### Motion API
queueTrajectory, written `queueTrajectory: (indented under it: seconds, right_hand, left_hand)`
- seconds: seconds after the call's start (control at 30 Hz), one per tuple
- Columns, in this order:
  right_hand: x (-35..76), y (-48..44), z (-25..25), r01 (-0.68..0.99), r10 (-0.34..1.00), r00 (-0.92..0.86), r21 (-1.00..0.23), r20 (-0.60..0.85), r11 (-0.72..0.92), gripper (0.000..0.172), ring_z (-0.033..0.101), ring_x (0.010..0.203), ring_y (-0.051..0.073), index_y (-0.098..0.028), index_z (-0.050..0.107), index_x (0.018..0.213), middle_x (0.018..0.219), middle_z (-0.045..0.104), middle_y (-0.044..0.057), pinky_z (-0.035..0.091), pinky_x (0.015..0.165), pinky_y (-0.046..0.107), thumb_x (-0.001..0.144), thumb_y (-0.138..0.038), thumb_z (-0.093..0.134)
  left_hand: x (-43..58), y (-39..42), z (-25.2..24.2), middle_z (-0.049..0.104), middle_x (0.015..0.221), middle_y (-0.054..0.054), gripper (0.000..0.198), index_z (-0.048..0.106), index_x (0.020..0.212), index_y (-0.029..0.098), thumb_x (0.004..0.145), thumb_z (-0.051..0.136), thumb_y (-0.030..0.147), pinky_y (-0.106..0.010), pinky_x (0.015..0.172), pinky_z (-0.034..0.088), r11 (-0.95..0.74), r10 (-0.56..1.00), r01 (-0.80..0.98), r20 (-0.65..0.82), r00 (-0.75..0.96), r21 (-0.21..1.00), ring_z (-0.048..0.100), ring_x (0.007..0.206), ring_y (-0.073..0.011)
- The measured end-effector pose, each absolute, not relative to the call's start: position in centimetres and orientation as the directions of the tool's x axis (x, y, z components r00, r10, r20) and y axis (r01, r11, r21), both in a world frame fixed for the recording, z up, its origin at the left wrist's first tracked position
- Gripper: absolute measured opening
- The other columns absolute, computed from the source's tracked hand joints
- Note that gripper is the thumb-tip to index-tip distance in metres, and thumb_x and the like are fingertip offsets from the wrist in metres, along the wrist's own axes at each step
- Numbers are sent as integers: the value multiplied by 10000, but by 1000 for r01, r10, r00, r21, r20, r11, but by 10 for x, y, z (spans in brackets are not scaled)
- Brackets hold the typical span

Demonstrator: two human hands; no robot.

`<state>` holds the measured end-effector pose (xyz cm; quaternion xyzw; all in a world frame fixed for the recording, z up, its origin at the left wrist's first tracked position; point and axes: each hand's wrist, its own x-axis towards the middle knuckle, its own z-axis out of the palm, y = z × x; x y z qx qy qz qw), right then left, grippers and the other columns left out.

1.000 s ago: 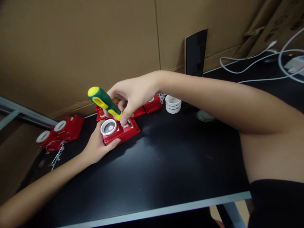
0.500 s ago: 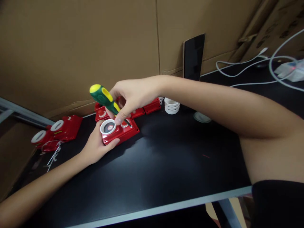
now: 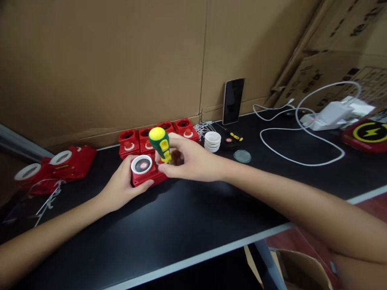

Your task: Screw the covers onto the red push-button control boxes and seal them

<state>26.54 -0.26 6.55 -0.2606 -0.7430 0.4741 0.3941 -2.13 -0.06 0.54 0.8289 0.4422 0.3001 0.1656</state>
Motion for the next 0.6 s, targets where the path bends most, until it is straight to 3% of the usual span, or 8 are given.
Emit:
queueTrajectory:
  seconds: [0.13,0.23,0.43,0.5,0.6]
  right_hand:
    - [267,-2,56,-24,831,-430,-924,354,381,379,663,743,136,-197,731,948,905,674,-9,612,723,306,800,-399,1017]
    - [277,-4,52,-82,847,-363,-918,389,387,450,696,741,139,-203,720,1043,951,737,5,635,712,303,787,-387,1042]
    - [296,-22,52,-71,763,-506,-900,403,429,306,753,955,144,-204,670,1315,1236,793,103,662,887,306,1069,-340,791]
    - [296,-25,50,-39,761,-491,-883,424,468,268,744,1005,160,-211,699,1288,1251,773,106,658,923,324,1081,-365,771]
    - [290,-25,45,28,768,-439,-848,466,530,270,733,993,190,-224,764,1122,1152,757,81,662,896,344,970,-395,907]
  left_hand:
    - [-22,-3,6,721,1250,-115,572,590,1317,241,923,834,577,-563,1039,630,-580,814,614,346,466,535,733,1129,-349]
    - [-23,-2,7,721,1232,-104,563,599,1304,244,918,840,576,-564,1050,623,-604,793,588,334,510,537,727,1120,-342]
    - [-23,1,8,717,1213,-108,564,602,1284,237,921,820,610,-563,1033,628,-634,766,558,330,552,536,721,1109,-340]
    - [-23,1,8,716,1223,-115,574,598,1292,234,917,820,608,-565,1032,630,-635,764,560,329,554,532,722,1115,-343]
    - [-23,0,9,718,1238,-117,587,593,1308,239,914,821,610,-566,1044,631,-630,768,563,321,555,534,726,1128,-346]
